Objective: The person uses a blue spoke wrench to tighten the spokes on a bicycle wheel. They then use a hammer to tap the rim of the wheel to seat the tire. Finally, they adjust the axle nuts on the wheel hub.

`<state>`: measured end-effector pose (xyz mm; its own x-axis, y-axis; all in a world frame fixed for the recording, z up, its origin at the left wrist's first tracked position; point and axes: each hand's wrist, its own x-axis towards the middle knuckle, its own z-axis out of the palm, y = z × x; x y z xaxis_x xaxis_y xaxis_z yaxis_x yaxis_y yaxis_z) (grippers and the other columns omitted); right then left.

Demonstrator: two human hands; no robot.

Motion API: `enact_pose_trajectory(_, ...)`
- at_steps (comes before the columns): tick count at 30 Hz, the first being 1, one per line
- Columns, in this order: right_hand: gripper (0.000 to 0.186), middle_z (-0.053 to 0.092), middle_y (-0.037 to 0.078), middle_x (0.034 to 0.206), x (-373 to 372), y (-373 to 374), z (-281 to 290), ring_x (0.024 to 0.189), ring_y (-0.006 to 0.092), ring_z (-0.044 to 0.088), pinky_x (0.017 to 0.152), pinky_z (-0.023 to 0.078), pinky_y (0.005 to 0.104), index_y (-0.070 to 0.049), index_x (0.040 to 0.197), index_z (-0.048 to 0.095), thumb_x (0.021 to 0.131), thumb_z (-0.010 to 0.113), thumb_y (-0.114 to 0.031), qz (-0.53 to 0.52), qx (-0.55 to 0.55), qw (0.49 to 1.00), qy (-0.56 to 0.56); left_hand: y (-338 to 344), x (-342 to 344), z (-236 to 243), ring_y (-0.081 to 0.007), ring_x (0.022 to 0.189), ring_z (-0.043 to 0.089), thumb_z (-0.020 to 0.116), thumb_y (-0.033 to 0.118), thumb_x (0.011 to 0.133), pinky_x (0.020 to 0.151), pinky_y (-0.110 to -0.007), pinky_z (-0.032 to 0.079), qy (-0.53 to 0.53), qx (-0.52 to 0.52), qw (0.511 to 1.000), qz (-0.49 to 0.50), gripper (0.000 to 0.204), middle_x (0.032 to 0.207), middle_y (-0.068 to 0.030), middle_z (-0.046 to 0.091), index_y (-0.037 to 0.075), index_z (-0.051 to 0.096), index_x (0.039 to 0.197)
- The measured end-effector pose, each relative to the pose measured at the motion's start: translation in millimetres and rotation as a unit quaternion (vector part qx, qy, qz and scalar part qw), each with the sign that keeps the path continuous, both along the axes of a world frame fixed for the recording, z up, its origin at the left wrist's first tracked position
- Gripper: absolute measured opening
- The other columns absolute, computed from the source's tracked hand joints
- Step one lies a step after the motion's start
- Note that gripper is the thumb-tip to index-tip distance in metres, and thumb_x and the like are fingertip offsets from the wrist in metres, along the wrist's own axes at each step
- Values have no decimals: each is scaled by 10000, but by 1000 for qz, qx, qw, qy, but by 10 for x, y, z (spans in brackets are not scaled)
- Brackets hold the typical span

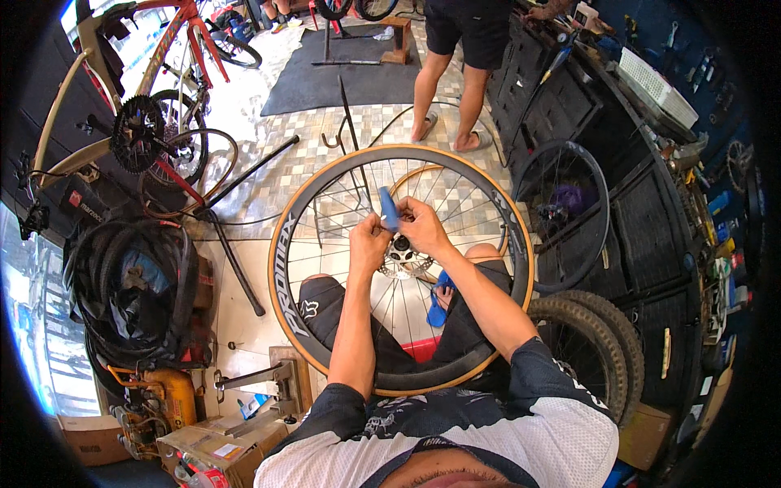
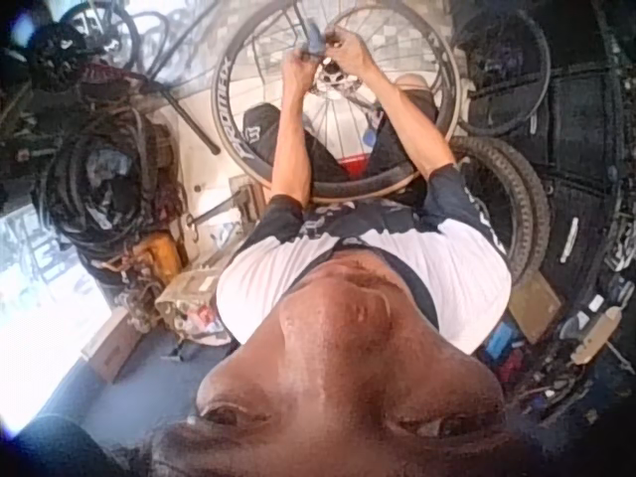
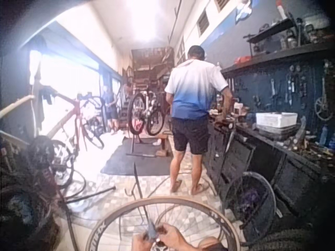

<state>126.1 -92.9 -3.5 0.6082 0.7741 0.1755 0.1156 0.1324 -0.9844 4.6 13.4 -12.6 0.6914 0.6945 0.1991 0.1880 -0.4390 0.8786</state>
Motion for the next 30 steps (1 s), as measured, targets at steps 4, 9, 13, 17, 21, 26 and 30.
enact_pose_trajectory(4, 308, 668, 55, 913, -86, 26, 154, 848, 156, 611, 772, 495, 320, -27, 963, 717, 844, 880, -259, -6, -65, 994, -84, 71, 29, -250, -107, 613, 442, 809, 109, 822, 554, -318, 400, -41, -26, 999, 19, 193, 650, -23, 545, -4, 666, 885)
enact_pose_trajectory(9, 320, 629, 87, 917, -45, -47, 139, 909, 228, 592, 827, 469, 363, -26, 970, 741, 845, 862, -295, -55, -51, 975, -210, 11, -65, 99, -82, 631, 461, 776, 104, 865, 567, -307, 405, 28, -48, 998, -39, 165, 658, 13, 539, -4, 690, 956)
enact_pose_trajectory(13, 290, 660, 121, 983, -23, -2, 59, 1037, 303, 617, 924, 475, 408, -8, 980, 739, 917, 788, -288, -10, -36, 977, -211, 66, -155, 130, -63, 625, 465, 742, 93, 892, 552, -307, 387, -18, -78, 991, -104, 232, 651, 4, 562, -2, 742, 1103)
enact_pose_trajectory(17, 277, 675, 137, 1078, 54, -10, -45, 1115, 315, 618, 987, 468, 405, 0, 1074, 736, 967, 733, -256, 21, -64, 975, -211, 56, -164, 195, -49, 631, 460, 726, 113, 920, 556, -273, 371, -13, -121, 987, -106, 205, 682, 37, 574, -10, 757, 1081)
enact_pose_trajectory(21, 331, 687, 127, 1037, -85, 51, 39, 1044, 303, 644, 933, 488, 392, -5, 1079, 737, 927, 780, -295, 1, -41, 981, -188, 153, -88, -98, -65, 604, 438, 750, 102, 871, 544, -291, 370, -41, -88, 994, -46, 154, 636, 20, 532, -16, 715, 964)
enact_pose_trajectory(26, 332, 690, 88, 881, -88, 39, 125, 797, 185, 638, 755, 511, 331, 4, 1045, 718, 875, 836, -255, -23, -64, 991, -115, -4, 32, -33, -100, 586, 432, 768, 87, 826, 530, -337, 375, -39, -41, 998, 17, 261, 587, -12, 496, 2, 536, 742)
enact_pose_trajectory(30, 292, 697, 111, 900, -160, 84, 232, 808, 181, 641, 754, 513, 333, -4, 1040, 714, 883, 822, -225, -13, -64, 991, -113, 114, 15, -242, -103, 589, 453, 801, 108, 810, 543, -333, 398, -108, -78, 991, 19, 208, 611, -24, 525, -4, 714, 961)
